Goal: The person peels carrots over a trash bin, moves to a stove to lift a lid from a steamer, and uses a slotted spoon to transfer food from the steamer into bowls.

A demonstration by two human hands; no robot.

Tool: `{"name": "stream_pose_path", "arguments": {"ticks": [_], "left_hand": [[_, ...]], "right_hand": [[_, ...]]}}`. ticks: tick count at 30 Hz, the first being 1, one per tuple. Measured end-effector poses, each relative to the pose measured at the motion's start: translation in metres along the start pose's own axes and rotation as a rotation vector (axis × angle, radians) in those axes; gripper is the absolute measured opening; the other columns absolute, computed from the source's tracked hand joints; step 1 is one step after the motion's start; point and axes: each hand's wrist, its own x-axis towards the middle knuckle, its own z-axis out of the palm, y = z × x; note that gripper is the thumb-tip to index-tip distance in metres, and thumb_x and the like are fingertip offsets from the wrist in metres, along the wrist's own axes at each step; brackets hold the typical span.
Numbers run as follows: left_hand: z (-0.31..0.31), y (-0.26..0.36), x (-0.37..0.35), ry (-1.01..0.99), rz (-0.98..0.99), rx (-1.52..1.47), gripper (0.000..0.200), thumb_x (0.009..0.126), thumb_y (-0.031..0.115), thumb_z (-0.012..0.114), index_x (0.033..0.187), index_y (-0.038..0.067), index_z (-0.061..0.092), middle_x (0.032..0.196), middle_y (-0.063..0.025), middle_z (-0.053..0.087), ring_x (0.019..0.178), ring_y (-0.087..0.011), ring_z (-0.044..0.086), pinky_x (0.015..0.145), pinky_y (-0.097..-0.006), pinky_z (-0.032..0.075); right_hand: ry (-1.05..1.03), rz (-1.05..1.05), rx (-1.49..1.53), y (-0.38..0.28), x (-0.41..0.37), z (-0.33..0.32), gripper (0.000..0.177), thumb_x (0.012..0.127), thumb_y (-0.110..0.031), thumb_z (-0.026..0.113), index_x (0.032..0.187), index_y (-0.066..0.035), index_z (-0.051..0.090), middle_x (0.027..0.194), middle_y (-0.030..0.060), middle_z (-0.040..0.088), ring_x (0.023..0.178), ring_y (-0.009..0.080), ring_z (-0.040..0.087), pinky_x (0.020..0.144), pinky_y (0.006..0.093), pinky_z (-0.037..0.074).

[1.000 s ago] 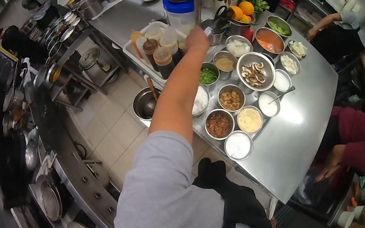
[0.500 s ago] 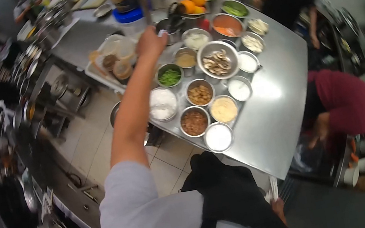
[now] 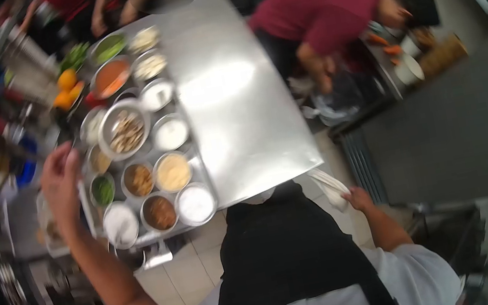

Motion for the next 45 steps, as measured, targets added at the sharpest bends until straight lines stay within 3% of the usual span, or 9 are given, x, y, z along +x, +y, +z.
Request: {"name": "stream_pose_path", "arguments": {"ticks": [11,15,18,25,30,33,40,42,45], "left_hand": [[0.061,0.095,-0.044,-0.223,0.16,-0.075,0.034,0.087,0.022,0.069,0.111,0.0,0.06,0.076,0.0037,0.055,0.059,-0.0019,0.047,0.049,-0.0167,0.032],[0.098,0.122,-0.086,-0.34,0.131,-0.157,0.031,0.086,0.017,0.069,0.11,0.0,0.06,0.076,0.0033,0.055,0.061,-0.0029,0.048,0.052,-0.0174,0.035],[0.154,0.138,-0.126,-0.457,0.05,-0.207,0.027,0.083,0.011,0.068,0.107,0.001,0.062,0.078,0.0017,0.058,0.064,-0.0041,0.051,0.055,-0.0178,0.04],[0.374,0.177,-0.204,-0.829,-0.204,-0.267,0.023,0.084,0.013,0.07,0.103,0.0,0.064,0.071,-0.0017,0.062,0.058,-0.0069,0.054,0.052,-0.0197,0.042],[0.504,0.21,-0.23,-1.001,-0.121,-0.257,0.022,0.088,0.015,0.067,0.103,0.0,0.062,0.074,-0.0012,0.062,0.057,-0.0061,0.056,0.048,-0.019,0.042],[0.558,0.232,-0.228,-1.068,-0.173,-0.233,0.02,0.088,0.012,0.068,0.102,0.0,0.062,0.075,0.0005,0.061,0.06,-0.0048,0.055,0.054,-0.0186,0.044],[0.732,0.293,-0.17,-1.234,0.341,-0.253,0.014,0.089,0.013,0.063,0.095,0.001,0.065,0.073,0.0024,0.059,0.069,-0.0059,0.053,0.063,-0.0236,0.045],[0.8,0.318,-0.133,-1.219,0.297,-0.232,0.013,0.086,0.014,0.063,0.092,0.003,0.066,0.072,-0.0017,0.063,0.068,-0.0111,0.057,0.065,-0.027,0.047],[0.95,0.327,-0.078,-0.928,0.576,-0.127,0.014,0.082,0.016,0.064,0.09,0.004,0.067,0.078,-0.01,0.068,0.072,-0.0242,0.066,0.067,-0.0347,0.051]], "right_hand": [[0.069,0.16,0.475,0.032,-0.002,0.05,0.024,0.084,-0.028,0.065,0.088,-0.005,0.065,0.076,0.0107,0.064,0.072,0.0216,0.06,0.069,0.0354,0.048],[0.115,0.043,0.5,0.051,0.011,0.052,0.022,0.082,-0.025,0.067,0.09,-0.005,0.065,0.075,0.0094,0.064,0.07,0.0195,0.06,0.068,0.0348,0.048],[0.156,0.221,0.404,0.072,0.021,0.046,0.024,0.08,-0.024,0.07,0.094,-0.005,0.064,0.073,0.0092,0.063,0.072,0.0198,0.062,0.069,0.0343,0.05],[0.118,0.234,0.525,0.138,0.054,0.024,0.024,0.079,-0.026,0.068,0.094,-0.008,0.067,0.087,0.012,0.069,0.082,0.0238,0.066,0.077,0.0351,0.052],[0.065,0.147,0.745,0.135,0.066,-0.033,0.031,0.081,-0.031,0.068,0.097,-0.004,0.065,0.093,0.0134,0.069,0.088,0.0264,0.066,0.079,0.0359,0.051],[0.095,0.148,0.758,0.155,0.073,-0.052,0.029,0.084,-0.027,0.068,0.103,-0.004,0.065,0.09,0.0099,0.069,0.081,0.0187,0.065,0.075,0.032,0.051],[0.146,0.253,0.744,0.191,0.116,-0.084,0.031,0.085,-0.029,0.067,0.102,-0.003,0.065,0.089,0.0109,0.068,0.082,0.0194,0.064,0.076,0.0326,0.051],[0.188,0.282,0.682,0.192,0.132,-0.105,0.03,0.084,-0.028,0.069,0.101,-0.003,0.066,0.087,0.0088,0.068,0.079,0.016,0.064,0.074,0.0304,0.051],[0.205,0.309,0.774,0.181,0.163,-0.153,0.028,0.086,-0.027,0.068,0.101,-0.003,0.066,0.085,0.0078,0.068,0.078,0.0159,0.063,0.074,0.0304,0.05]]}}
